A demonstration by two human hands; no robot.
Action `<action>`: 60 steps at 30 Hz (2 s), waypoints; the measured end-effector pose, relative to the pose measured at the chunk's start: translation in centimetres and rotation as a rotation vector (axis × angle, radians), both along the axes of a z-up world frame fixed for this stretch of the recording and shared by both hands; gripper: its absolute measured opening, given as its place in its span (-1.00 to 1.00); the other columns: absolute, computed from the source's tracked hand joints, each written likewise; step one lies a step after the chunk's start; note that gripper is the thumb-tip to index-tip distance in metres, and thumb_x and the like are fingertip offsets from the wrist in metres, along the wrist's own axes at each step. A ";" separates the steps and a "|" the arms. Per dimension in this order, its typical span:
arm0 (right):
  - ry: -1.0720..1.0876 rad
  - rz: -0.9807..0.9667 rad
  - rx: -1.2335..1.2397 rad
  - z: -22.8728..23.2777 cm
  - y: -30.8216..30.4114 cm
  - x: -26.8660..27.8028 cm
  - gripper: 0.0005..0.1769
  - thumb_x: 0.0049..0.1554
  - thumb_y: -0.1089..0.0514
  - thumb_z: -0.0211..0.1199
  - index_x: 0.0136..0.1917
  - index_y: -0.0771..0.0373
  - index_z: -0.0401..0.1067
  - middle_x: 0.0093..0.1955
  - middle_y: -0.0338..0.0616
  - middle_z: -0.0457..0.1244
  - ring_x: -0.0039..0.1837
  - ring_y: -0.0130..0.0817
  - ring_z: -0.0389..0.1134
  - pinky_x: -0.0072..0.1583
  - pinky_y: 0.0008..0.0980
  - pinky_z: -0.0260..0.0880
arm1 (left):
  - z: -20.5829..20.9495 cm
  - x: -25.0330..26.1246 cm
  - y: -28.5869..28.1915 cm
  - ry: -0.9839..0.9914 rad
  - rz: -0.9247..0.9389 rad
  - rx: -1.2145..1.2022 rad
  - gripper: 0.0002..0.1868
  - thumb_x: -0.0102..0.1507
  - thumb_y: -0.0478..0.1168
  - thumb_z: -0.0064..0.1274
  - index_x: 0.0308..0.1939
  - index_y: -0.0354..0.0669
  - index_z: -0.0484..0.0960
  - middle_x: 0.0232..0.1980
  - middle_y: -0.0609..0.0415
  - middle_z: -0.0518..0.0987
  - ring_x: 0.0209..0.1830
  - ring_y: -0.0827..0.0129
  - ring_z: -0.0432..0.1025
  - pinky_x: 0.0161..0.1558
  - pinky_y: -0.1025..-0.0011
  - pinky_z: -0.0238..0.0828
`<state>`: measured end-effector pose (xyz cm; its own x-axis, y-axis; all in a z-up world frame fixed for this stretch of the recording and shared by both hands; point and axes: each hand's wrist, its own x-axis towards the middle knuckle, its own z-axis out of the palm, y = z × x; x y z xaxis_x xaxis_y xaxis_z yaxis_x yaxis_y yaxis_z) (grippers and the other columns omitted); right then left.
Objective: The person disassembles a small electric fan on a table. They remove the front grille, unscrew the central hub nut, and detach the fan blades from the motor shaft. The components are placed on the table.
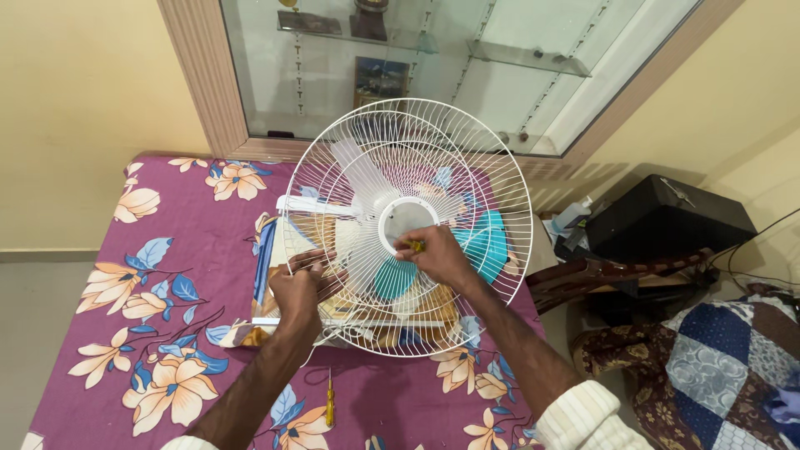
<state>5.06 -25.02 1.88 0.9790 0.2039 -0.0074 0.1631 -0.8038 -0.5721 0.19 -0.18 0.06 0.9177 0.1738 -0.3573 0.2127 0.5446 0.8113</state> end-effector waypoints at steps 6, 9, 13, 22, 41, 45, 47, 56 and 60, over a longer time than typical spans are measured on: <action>-0.466 0.255 -0.154 -1.8 -0.7 -0.7 -0.82 0.06 0.21 0.45 -0.03 0.06 0.64 -0.03 -0.25 0.48 -0.11 -0.40 0.52 -0.01 -0.33 0.54 | -0.4 0.1 -0.4 0.027 0.019 0.010 -0.71 0.30 -0.54 -0.20 0.07 -0.50 0.51 -0.04 -0.28 0.67 -0.29 0.03 0.66 -0.28 0.28 0.74; -0.544 0.337 -0.270 -2.5 -0.7 -1.0 -0.80 0.05 0.23 0.44 -0.01 0.12 0.60 -0.02 -0.24 0.44 -0.14 -0.39 0.50 -0.08 -0.35 0.54 | -0.7 0.1 -0.5 0.039 0.026 0.010 -0.72 0.30 -0.54 -0.21 0.06 -0.49 0.49 -0.04 -0.27 0.67 -0.30 0.04 0.66 -0.28 0.29 0.74; -0.591 0.380 -0.340 -2.7 -0.4 -1.7 -0.75 0.06 0.25 0.42 0.05 0.18 0.57 0.04 -0.23 0.41 -0.14 -0.36 0.49 -0.15 -0.39 0.53 | -1.1 0.1 -0.4 0.034 0.037 0.014 -0.72 0.30 -0.54 -0.20 0.05 -0.49 0.52 -0.05 -0.25 0.67 -0.30 0.07 0.65 -0.29 0.30 0.71; -0.484 0.220 -0.099 -2.0 1.0 -2.7 -0.79 0.15 0.13 0.38 0.07 0.17 0.59 0.00 -0.19 0.39 -0.16 -0.30 0.48 -0.16 -0.35 0.53 | -2.6 -1.1 1.4 0.033 0.090 0.071 -0.74 0.31 -0.52 -0.12 0.04 -0.42 0.57 -0.06 -0.20 0.62 -0.26 0.08 0.63 -0.27 0.29 0.71; -0.529 0.190 0.115 -2.2 5.4 -2.6 -0.74 0.05 0.29 0.42 0.05 0.23 0.62 -0.02 -0.08 0.44 -0.03 -0.19 0.50 -0.01 -0.25 0.51 | -6.3 -3.9 10.0 0.107 0.348 0.075 -0.75 0.30 -0.43 -0.05 0.04 -0.44 0.58 -0.07 -0.23 0.67 -0.29 0.13 0.63 -0.30 0.28 0.73; -0.454 0.181 0.151 -2.5 7.5 -2.1 -0.77 0.07 0.22 0.43 0.04 0.22 0.62 -0.03 -0.06 0.45 -0.05 -0.23 0.51 -0.01 -0.28 0.52 | -7.0 -5.0 13.5 0.055 0.386 0.034 -0.66 0.38 -0.19 -0.04 0.06 -0.48 0.52 -0.05 -0.20 0.67 -0.30 0.00 0.63 -0.34 0.20 0.69; -0.395 0.156 0.165 -2.9 8.7 -2.1 -0.76 0.08 0.18 0.44 0.04 0.21 0.62 -0.05 -0.05 0.45 -0.08 -0.25 0.51 -0.03 -0.29 0.51 | -7.3 -6.0 14.9 0.056 0.398 0.034 -0.56 0.40 -0.09 -0.05 0.09 -0.50 0.50 -0.03 -0.22 0.67 -0.27 -0.03 0.63 -0.33 0.18 0.68; -0.292 0.031 0.162 -4.0 15.9 -2.6 -0.79 0.09 0.05 0.43 -0.03 0.15 0.65 -0.04 -0.09 0.38 -0.08 -0.26 0.43 -0.02 -0.21 0.43 | -8.3 -9.9 22.5 0.109 0.597 0.025 -0.36 0.42 0.10 -0.08 0.13 -0.59 0.42 0.08 -0.34 0.59 -0.20 -0.09 0.63 -0.24 0.11 0.74; -0.207 -0.033 0.103 -5.2 18.7 -1.5 -0.77 -0.02 0.02 0.51 -0.10 0.11 0.70 -0.03 -0.04 0.33 0.02 -0.23 0.37 0.05 -0.17 0.39 | -8.4 -10.7 24.8 0.155 0.679 0.014 -0.29 0.44 0.18 -0.16 0.12 -0.60 0.44 0.06 -0.33 0.60 -0.21 -0.11 0.62 -0.27 0.11 0.71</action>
